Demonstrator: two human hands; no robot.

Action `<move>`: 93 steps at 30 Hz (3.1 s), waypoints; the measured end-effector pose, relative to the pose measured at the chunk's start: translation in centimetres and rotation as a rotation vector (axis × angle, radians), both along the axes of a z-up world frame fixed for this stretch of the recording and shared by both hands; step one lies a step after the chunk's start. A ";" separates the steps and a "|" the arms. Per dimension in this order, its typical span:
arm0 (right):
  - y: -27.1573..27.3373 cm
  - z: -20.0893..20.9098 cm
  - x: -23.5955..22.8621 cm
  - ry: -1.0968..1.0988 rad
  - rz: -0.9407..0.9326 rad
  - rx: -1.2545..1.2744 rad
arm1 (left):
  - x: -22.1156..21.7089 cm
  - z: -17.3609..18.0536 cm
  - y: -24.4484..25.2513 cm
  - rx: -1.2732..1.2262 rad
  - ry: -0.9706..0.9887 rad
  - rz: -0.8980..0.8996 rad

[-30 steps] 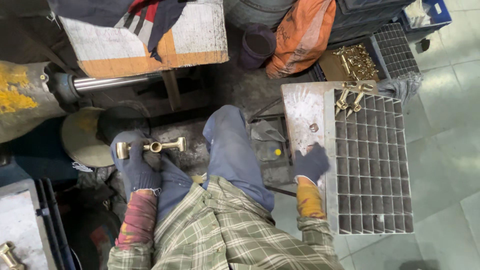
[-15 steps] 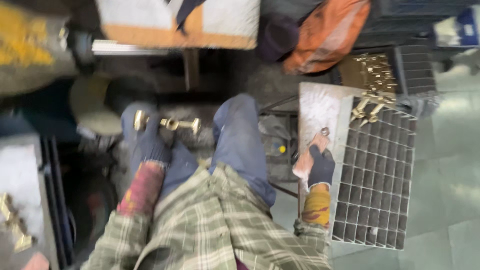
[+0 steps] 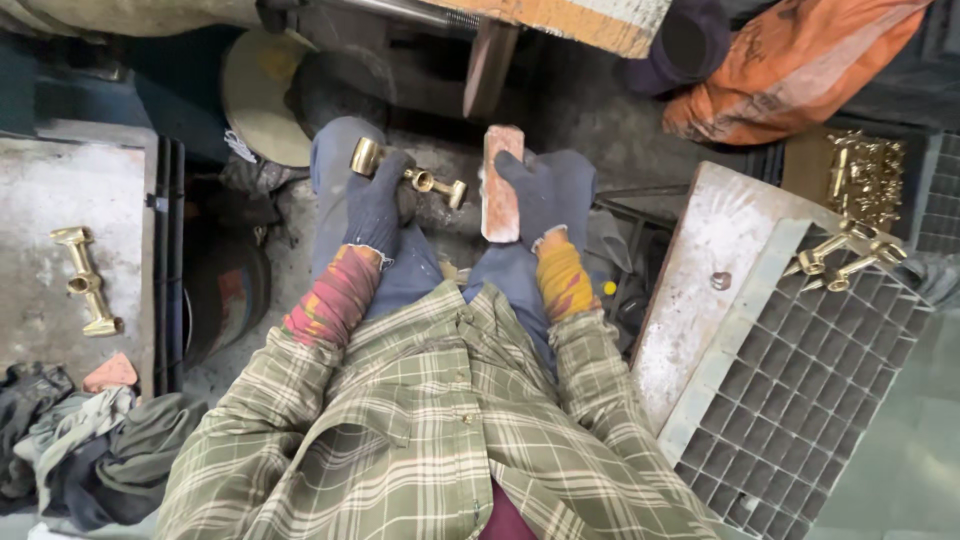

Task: The person sits on the floor and uses a rotating grinding wheel to polish small brass-colored metal parts. They hold each part with gloved hands, pressing it against the spinning wheel to smooth the surface, then inspect it before placing it on a nearby metal tray.

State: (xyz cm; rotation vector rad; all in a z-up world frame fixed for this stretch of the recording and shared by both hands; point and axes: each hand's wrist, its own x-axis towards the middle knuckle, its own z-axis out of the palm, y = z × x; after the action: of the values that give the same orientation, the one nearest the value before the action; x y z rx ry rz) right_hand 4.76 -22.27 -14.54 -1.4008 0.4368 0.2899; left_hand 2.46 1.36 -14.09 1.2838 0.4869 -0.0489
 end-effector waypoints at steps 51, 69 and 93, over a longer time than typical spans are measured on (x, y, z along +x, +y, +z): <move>-10.8 5.4 -12.2 -0.428 -0.234 -0.880 | -0.5 4.8 -0.6 -0.325 -0.109 -0.031; 0.1 10.7 -8.7 -0.406 0.248 0.210 | -5.6 17.2 1.3 0.547 -0.819 -0.666; -1.4 10.0 -5.7 -0.458 0.369 0.082 | -3.7 13.2 0.3 0.426 -0.828 -0.612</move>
State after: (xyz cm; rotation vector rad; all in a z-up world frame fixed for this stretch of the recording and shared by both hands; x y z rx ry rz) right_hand -0.90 -23.70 -4.58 -1.4115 -0.2115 0.2705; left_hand -1.19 1.64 -0.92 1.6874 -0.6453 0.0790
